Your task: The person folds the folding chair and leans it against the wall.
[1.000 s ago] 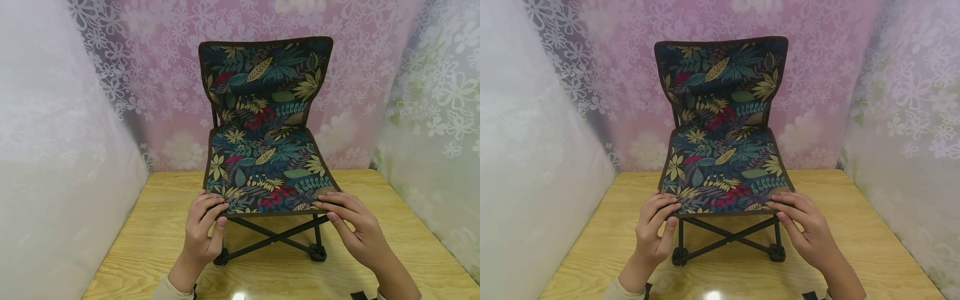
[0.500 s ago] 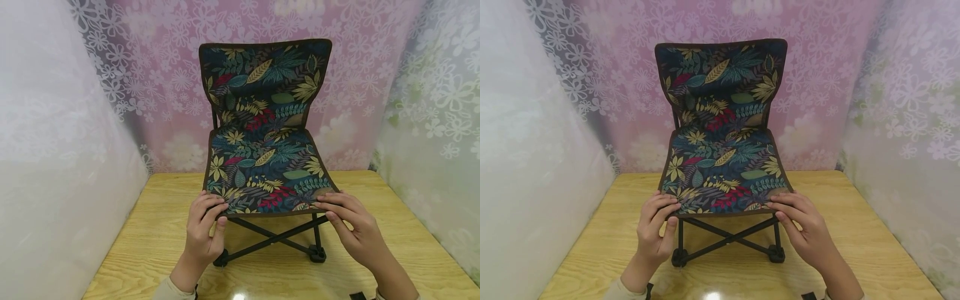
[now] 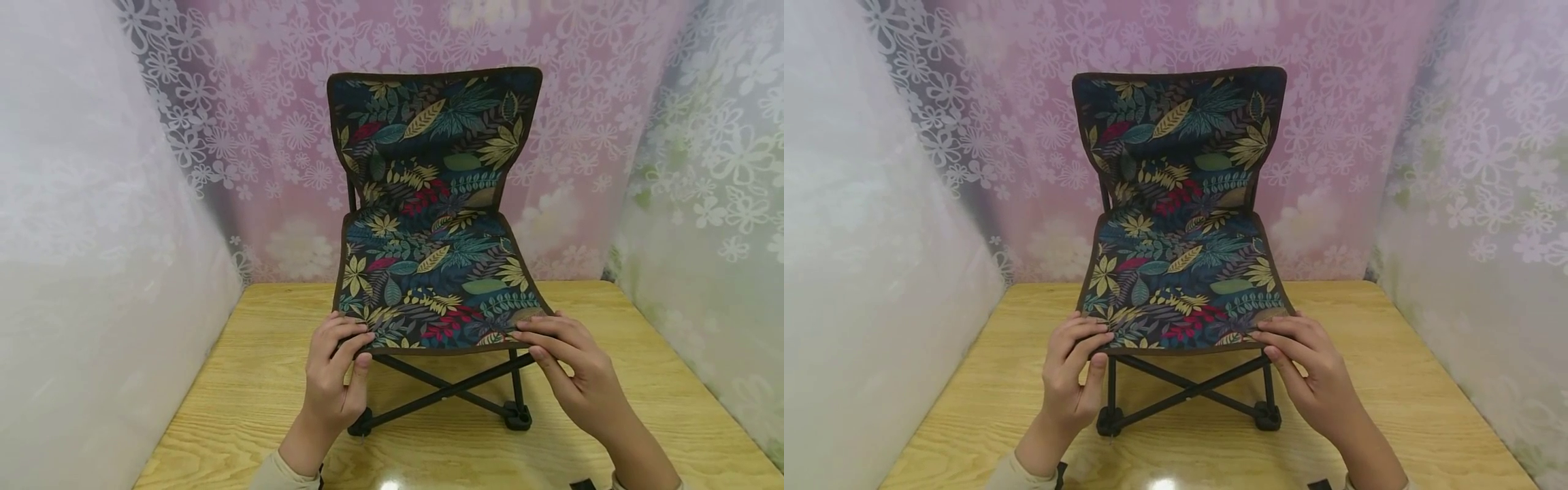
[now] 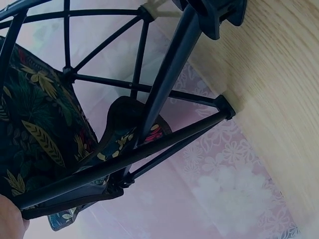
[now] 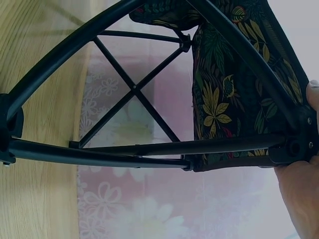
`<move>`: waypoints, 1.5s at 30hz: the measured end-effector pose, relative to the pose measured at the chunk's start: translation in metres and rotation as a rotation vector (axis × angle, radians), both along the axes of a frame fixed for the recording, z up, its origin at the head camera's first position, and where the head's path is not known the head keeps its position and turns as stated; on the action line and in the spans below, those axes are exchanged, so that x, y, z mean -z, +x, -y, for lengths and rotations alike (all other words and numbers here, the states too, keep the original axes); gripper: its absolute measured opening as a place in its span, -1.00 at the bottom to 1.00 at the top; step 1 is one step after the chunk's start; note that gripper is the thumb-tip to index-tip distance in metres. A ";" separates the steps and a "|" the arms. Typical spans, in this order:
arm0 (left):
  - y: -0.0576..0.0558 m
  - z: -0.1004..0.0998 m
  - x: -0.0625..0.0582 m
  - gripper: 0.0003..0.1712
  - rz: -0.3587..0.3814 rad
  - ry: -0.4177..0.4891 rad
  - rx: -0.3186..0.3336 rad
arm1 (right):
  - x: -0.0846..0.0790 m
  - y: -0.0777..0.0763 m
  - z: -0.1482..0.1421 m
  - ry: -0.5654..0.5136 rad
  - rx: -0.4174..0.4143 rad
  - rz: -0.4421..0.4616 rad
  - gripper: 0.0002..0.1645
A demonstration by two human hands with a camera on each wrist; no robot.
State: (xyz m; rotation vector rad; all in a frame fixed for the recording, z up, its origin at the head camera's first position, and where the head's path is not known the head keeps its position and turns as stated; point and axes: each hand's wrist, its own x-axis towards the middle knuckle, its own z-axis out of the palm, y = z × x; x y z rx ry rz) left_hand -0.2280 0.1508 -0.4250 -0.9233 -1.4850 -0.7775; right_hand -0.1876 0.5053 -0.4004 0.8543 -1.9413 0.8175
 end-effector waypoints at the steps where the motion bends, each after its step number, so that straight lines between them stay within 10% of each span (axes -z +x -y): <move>1: 0.000 0.000 0.000 -0.55 0.000 -0.001 0.000 | 0.000 0.000 0.000 -0.002 0.001 0.000 -0.67; 45: -0.007 -0.012 -0.009 -0.57 -0.049 0.008 -0.033 | -0.005 -0.014 0.006 -0.047 -0.004 -0.075 -0.61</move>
